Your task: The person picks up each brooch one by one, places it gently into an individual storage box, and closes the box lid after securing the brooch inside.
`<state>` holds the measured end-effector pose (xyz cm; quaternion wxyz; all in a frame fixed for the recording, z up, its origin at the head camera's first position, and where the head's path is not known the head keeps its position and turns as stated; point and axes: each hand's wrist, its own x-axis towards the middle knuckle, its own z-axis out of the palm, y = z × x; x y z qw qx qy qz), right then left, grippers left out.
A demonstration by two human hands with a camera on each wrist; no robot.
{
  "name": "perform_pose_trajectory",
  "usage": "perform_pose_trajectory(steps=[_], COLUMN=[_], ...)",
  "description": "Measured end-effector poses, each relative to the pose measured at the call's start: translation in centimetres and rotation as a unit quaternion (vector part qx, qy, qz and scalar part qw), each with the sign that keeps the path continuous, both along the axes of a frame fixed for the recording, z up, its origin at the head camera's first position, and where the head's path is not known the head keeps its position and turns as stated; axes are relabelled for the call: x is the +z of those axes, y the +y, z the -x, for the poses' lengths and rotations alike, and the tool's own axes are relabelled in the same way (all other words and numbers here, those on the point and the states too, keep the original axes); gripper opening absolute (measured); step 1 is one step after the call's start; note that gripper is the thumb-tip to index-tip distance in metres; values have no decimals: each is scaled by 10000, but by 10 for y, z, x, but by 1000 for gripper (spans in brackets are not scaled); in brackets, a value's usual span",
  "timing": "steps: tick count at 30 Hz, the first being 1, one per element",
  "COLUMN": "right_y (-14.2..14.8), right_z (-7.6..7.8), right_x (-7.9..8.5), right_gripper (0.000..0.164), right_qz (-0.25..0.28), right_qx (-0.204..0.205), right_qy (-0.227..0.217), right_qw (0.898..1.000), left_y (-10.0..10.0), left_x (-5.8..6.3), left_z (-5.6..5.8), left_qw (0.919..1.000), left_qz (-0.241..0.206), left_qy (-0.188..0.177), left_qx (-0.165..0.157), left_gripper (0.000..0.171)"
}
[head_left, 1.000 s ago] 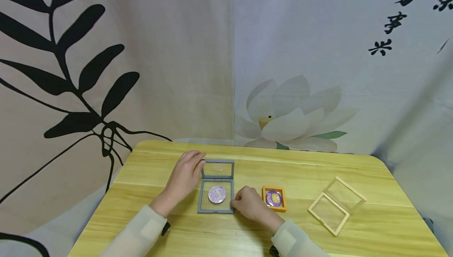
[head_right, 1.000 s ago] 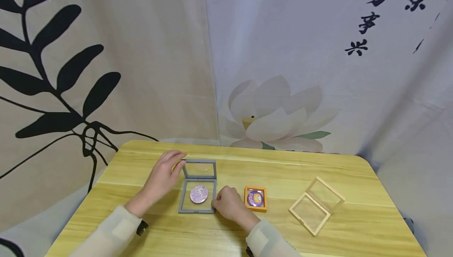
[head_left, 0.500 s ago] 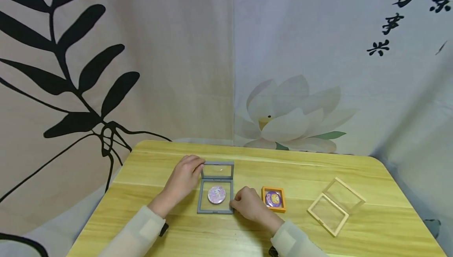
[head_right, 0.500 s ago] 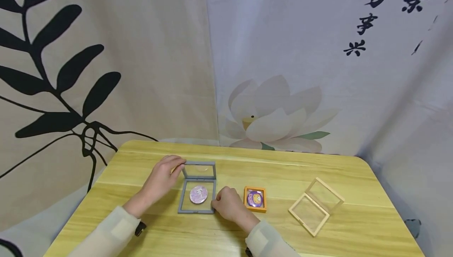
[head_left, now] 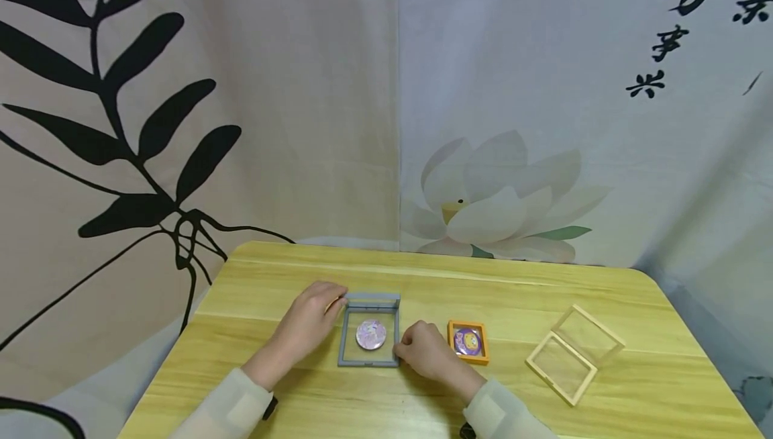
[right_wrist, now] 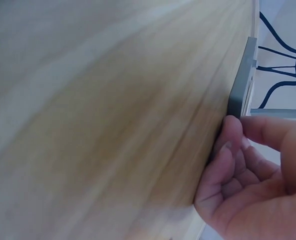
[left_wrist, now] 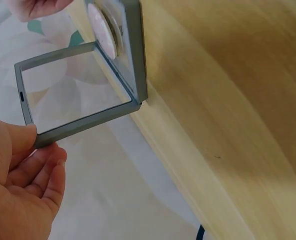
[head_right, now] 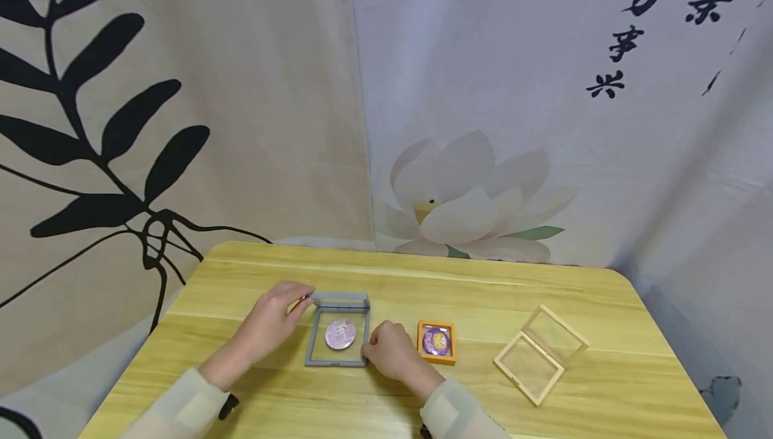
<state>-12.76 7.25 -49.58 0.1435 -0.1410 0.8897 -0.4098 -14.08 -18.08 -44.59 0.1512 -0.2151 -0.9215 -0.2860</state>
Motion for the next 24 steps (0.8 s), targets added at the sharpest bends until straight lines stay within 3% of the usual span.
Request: perform_pose_trajectory(steps=[6,12,19,24], right_y=[0,1,3,6], right_z=[-1,-1,-1,-1], right_x=[1,1,6,9], right_gripper=[44,28,32,36], right_qz=[-34,159,664,988], right_qx=[5,-205,-374,-445], right_qy=[133,-101,-382,-554], right_qw=[9999,9996,9964,9926], left_y=[-3,-6,-11,-12], left_x=[-2,-4,-11,-17], left_z=[-8,-16,-25,-28], left_qw=[9997,9983,9937,9860], left_qz=[183,397,642,783], left_qy=[13,163,553,1006], left_qx=[-159,-386,-737,-1079], left_gripper=[20,20,21,22])
